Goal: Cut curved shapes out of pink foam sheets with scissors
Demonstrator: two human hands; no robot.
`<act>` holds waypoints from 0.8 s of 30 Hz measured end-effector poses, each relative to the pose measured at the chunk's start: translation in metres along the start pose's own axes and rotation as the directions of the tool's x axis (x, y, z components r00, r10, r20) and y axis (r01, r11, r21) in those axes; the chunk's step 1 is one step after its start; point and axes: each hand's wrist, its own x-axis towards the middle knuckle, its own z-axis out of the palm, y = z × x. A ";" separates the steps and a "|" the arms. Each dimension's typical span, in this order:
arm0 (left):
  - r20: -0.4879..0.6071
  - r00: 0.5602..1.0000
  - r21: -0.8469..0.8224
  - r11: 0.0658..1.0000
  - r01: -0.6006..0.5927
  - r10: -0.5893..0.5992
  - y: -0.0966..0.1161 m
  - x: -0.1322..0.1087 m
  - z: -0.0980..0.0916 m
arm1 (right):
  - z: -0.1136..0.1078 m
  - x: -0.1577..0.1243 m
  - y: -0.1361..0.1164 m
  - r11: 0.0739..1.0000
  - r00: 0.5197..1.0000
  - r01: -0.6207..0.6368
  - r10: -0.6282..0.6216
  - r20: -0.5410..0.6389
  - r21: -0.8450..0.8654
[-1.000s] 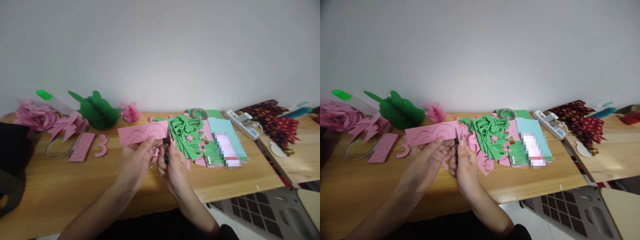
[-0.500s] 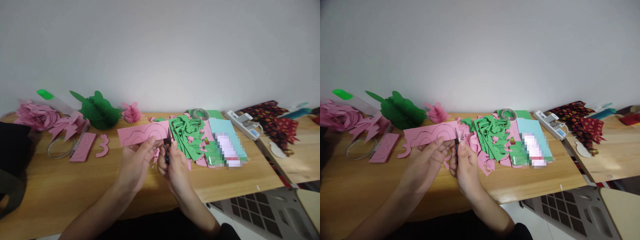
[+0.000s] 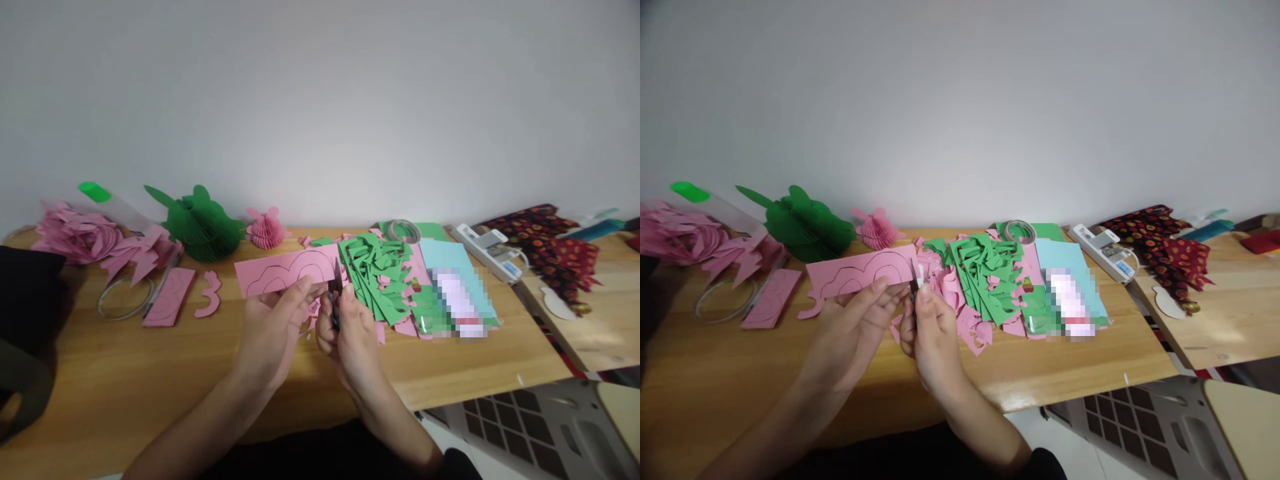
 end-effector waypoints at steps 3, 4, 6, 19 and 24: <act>0.005 1.000 0.005 1.000 -0.017 0.017 0.002 0.000 0.000 | -0.001 0.000 0.000 1.000 1.000 -0.007 0.007 0.008 -0.006; 0.011 1.000 0.009 1.000 -0.026 0.026 0.002 0.000 0.001 | -0.001 0.000 0.000 1.000 1.000 -0.008 0.008 0.012 -0.003; 0.016 0.999 0.014 0.999 -0.042 0.042 0.002 0.000 0.001 | -0.002 0.000 0.000 1.000 1.000 -0.015 0.015 0.017 0.001; 0.022 0.999 0.054 0.998 -0.033 0.032 0.004 -0.001 0.000 | -0.006 -0.001 -0.002 0.998 1.000 0.014 -0.014 0.011 -0.059; 0.001 1.000 0.032 0.999 -0.028 0.028 0.005 -0.001 0.002 | -0.007 -0.001 -0.002 0.996 1.000 0.013 -0.011 0.019 -0.085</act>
